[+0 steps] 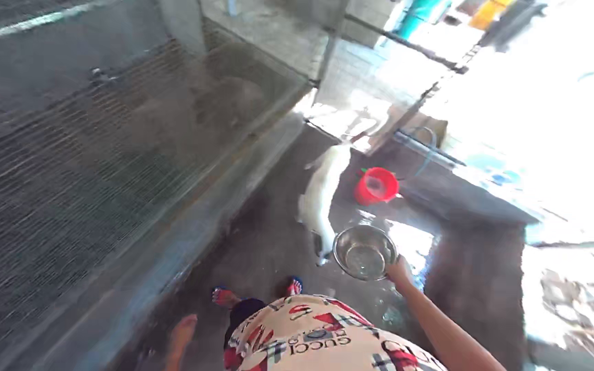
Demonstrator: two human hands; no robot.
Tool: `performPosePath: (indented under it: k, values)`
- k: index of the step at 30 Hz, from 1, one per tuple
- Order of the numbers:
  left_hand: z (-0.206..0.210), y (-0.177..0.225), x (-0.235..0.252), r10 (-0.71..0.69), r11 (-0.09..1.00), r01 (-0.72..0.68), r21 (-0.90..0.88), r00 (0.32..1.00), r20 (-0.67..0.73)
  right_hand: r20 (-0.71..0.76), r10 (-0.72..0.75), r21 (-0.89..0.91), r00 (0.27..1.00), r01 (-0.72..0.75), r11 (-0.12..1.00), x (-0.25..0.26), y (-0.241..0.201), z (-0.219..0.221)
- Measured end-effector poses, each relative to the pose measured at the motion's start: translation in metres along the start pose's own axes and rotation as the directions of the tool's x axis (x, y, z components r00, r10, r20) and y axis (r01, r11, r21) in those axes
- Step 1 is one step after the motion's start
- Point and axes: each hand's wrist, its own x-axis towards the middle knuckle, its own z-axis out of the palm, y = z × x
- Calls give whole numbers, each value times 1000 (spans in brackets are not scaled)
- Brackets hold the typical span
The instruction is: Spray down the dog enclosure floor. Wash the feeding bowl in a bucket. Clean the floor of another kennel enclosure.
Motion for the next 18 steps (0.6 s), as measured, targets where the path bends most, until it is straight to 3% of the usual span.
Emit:
performPosePath:
  k: [4, 8, 13, 18]
  values:
    - [41, 147, 18, 123, 968, -152, 202, 981, 151, -173, 112, 99, 979, -96, 990, 9, 48, -77]
    - [89, 298, 18, 218, 934, -278, 225, 942, 256, -293, 176, 209, 940, -117, 971, 45, 55, -96]
    - [168, 457, 11, 284, 893, -392, 222, 873, 397, -272, 217, 191, 937, -168, 967, 117, -12, -107]
    - [270, 558, 45, 267, 902, -403, 156, 804, 532, -164, 149, 284, 975, -98, 954, 260, -84, -106]
